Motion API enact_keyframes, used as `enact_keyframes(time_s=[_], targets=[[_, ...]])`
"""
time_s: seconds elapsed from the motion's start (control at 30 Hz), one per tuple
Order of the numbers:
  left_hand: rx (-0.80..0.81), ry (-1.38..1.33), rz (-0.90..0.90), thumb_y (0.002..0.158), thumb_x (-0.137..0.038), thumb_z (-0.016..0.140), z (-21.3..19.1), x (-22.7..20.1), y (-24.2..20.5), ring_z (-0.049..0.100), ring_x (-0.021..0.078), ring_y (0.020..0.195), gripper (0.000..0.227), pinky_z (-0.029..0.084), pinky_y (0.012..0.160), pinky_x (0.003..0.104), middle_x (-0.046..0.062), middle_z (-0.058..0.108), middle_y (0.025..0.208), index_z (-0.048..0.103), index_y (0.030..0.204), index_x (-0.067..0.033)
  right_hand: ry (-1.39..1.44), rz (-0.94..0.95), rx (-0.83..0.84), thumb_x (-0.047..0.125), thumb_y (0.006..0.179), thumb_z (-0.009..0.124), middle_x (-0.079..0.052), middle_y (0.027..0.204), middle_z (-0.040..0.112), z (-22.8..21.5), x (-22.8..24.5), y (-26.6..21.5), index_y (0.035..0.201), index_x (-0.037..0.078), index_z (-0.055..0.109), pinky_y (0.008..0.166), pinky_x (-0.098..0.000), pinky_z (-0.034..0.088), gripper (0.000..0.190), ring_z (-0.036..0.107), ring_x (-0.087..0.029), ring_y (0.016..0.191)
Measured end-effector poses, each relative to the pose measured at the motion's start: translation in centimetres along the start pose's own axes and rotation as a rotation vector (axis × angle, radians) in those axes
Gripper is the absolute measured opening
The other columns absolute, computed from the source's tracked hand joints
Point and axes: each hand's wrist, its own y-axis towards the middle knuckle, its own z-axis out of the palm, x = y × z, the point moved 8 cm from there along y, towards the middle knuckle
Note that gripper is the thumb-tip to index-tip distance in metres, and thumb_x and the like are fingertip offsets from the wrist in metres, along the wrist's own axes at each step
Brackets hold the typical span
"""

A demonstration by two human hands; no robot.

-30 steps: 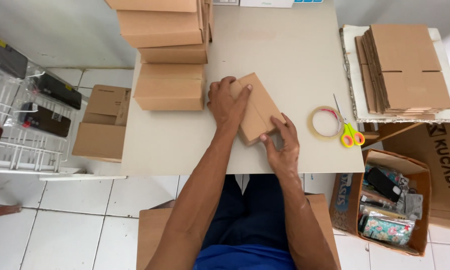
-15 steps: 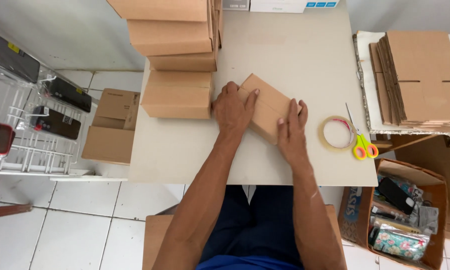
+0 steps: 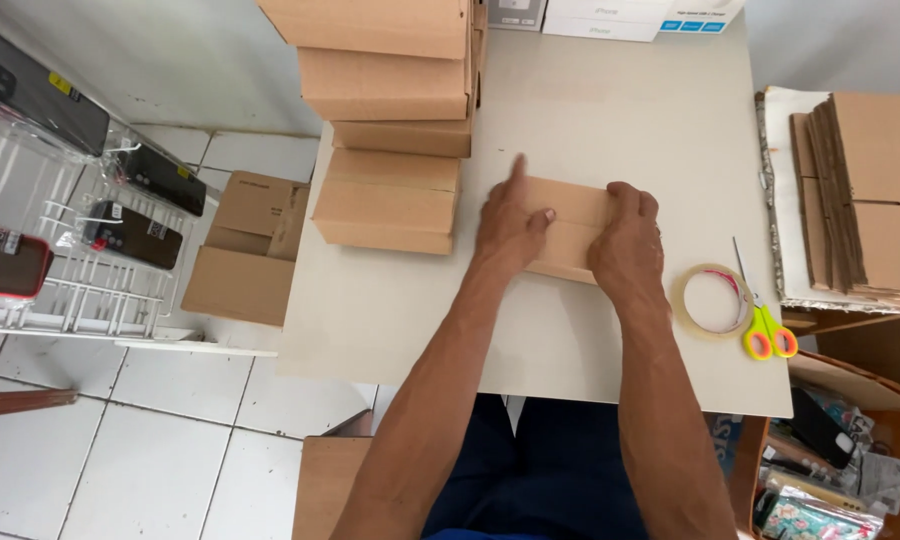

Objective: Assembling small cardboard boxes by folding them into shape and securing the edges with adhesive tape.

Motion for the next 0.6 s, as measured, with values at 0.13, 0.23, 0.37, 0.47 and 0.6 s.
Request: enact_keyframes(time_s=[0.13, 0.23, 0.37, 0.47, 0.6], targets=[[0.046, 0.012, 0.004, 0.104, -0.020, 0.055, 1.7, 1.3, 1.1, 0.032, 0.0410, 0.152, 0.063, 0.030, 0.124, 0.050, 0.029, 0.034, 0.159, 0.031, 0.161, -0.0152, -0.076, -0.017, 0.028, -0.010, 0.085, 0.042, -0.023, 0.145, 0.040, 0.2, 0.4, 0.5, 0.148, 0.016, 0.045, 0.095, -0.0660, 0.052, 0.068, 0.058, -0.054, 0.123], [0.017, 0.049, -0.010, 0.104, -0.022, 0.056, 2.1, 1.7, 1.8, 0.033, 0.0367, 0.152, 0.060, 0.030, 0.124, 0.048, 0.025, 0.034, 0.159, 0.034, 0.159, -0.0198, -0.210, -0.002, 0.102, -0.012, 0.086, 0.043, -0.028, 0.148, 0.035, 0.2, 1.4, 0.6, 0.147, 0.011, 0.044, 0.093, -0.0681, 0.053, 0.065, 0.060, -0.058, 0.119], [-0.036, 0.093, 0.027, 0.104, -0.023, 0.053, 1.4, 0.7, 0.7, 0.040, 0.0358, 0.148, 0.052, 0.032, 0.122, 0.046, 0.023, 0.042, 0.152, 0.040, 0.154, -0.0178, 0.024, -0.183, -0.054, -0.005, 0.095, 0.044, -0.032, 0.142, 0.043, -1.4, 2.0, -0.1, 0.144, -0.001, 0.046, 0.102, -0.0640, 0.048, 0.049, 0.055, -0.057, 0.125], [-0.068, 0.132, 0.032, 0.105, -0.024, 0.048, 0.9, -0.1, -0.7, 0.047, 0.0387, 0.140, 0.047, 0.040, 0.116, 0.048, 0.024, 0.046, 0.146, 0.042, 0.151, -0.0157, 0.212, -0.269, -0.147, 0.008, 0.106, 0.046, -0.034, 0.139, 0.049, -1.6, 0.5, -0.8, 0.146, -0.008, 0.044, 0.111, -0.0611, 0.040, 0.043, 0.050, -0.054, 0.132], [-0.127, 0.279, 0.041, 0.107, -0.030, 0.038, 1.0, -0.6, -1.9, 0.057, 0.0429, 0.129, 0.043, 0.053, 0.102, 0.052, 0.026, 0.049, 0.137, 0.045, 0.145, -0.0117, 0.138, -0.212, -0.010, 0.023, 0.112, 0.036, -0.033, 0.139, 0.054, -1.9, 0.8, -0.7, 0.147, -0.008, 0.044, 0.114, -0.0591, 0.039, 0.047, 0.051, -0.048, 0.134]])
